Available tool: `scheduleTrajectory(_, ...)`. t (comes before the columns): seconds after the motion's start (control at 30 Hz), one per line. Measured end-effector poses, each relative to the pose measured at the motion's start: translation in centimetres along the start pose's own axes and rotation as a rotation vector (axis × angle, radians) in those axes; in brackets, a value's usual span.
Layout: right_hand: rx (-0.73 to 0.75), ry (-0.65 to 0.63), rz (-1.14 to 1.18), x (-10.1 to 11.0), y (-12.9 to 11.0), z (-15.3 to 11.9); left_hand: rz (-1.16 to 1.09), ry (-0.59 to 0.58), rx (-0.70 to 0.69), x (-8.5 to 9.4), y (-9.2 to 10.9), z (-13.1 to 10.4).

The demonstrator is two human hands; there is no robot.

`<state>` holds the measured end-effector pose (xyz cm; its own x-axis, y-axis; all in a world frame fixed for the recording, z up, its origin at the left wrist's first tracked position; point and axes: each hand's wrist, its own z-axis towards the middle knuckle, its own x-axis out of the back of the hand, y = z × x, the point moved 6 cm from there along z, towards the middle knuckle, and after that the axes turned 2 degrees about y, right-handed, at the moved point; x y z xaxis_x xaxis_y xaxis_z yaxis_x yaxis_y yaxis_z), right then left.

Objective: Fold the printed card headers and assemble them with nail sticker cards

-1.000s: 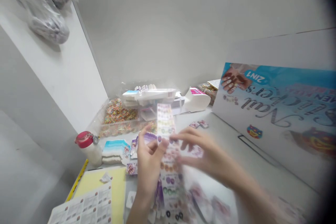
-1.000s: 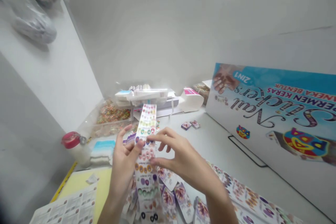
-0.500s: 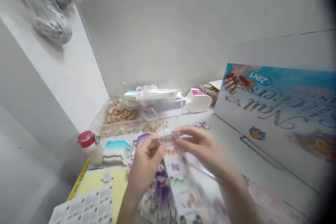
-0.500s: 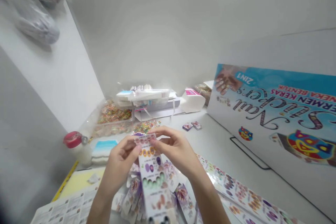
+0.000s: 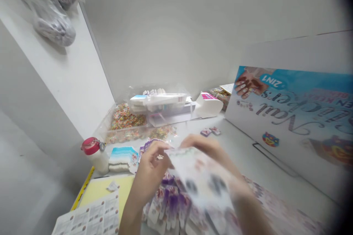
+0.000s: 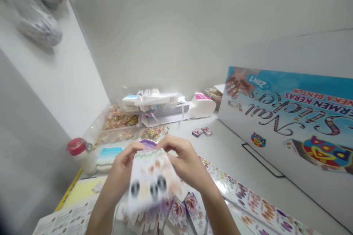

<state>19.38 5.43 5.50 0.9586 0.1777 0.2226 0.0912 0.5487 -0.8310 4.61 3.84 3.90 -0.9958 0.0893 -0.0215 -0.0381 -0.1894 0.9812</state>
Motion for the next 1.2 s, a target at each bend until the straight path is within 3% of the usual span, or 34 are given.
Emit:
scheduleTrajectory(0.1, -0.169, -0.008, 0.241, -0.8, 1.6, 0.1, -0.025, 0.003, 0.046, -0.4, -0.6, 0.3)
scheduleTrajectory(0.17, -0.176, 0.011, 0.300, -0.9, 1.9, 0.2, -0.091, 0.056, 0.089, -0.3, -1.1, 0.5)
scheduleTrajectory(0.33, 0.122, -0.027, -0.063, -0.5, -0.3, 0.3, -0.148, 0.160, 0.055, 0.5, -1.1, 0.3)
scheduleTrajectory(0.43, 0.230, -0.068, -0.210, -0.3, -1.2, -0.1, -0.145, 0.086, 0.018, 0.6, -0.5, 0.0)
scheduleTrajectory(0.57, 0.221, -0.058, -0.240, 0.0, -1.1, -0.2, -0.131, -0.105, 0.017, -0.2, -0.2, 0.0)
scheduleTrajectory(0.63, 0.181, -0.068, -0.181, -0.1, -0.3, 0.0, -0.096, -0.066, 0.032, -0.1, -0.5, 0.3)
scheduleTrajectory(0.8, -0.021, 0.073, -0.068, 0.4, 3.8, 1.4, -0.130, 0.190, 0.006, 0.9, -1.5, 1.2)
scheduleTrajectory(0.93, -0.248, 0.185, -0.155, 1.4, 8.6, 2.3, -0.119, 0.271, -0.052, 1.8, -1.8, 1.4)
scheduleTrajectory(1.07, -0.375, 0.163, -0.292, 1.9, 13.5, 2.8, -0.079, 0.327, -0.106, 2.5, -1.4, 1.4)
scheduleTrajectory(1.2, -0.460, 0.063, -0.382, 0.5, 18.9, 4.0, -0.094, 0.305, -0.058, 2.4, -1.8, 1.7)
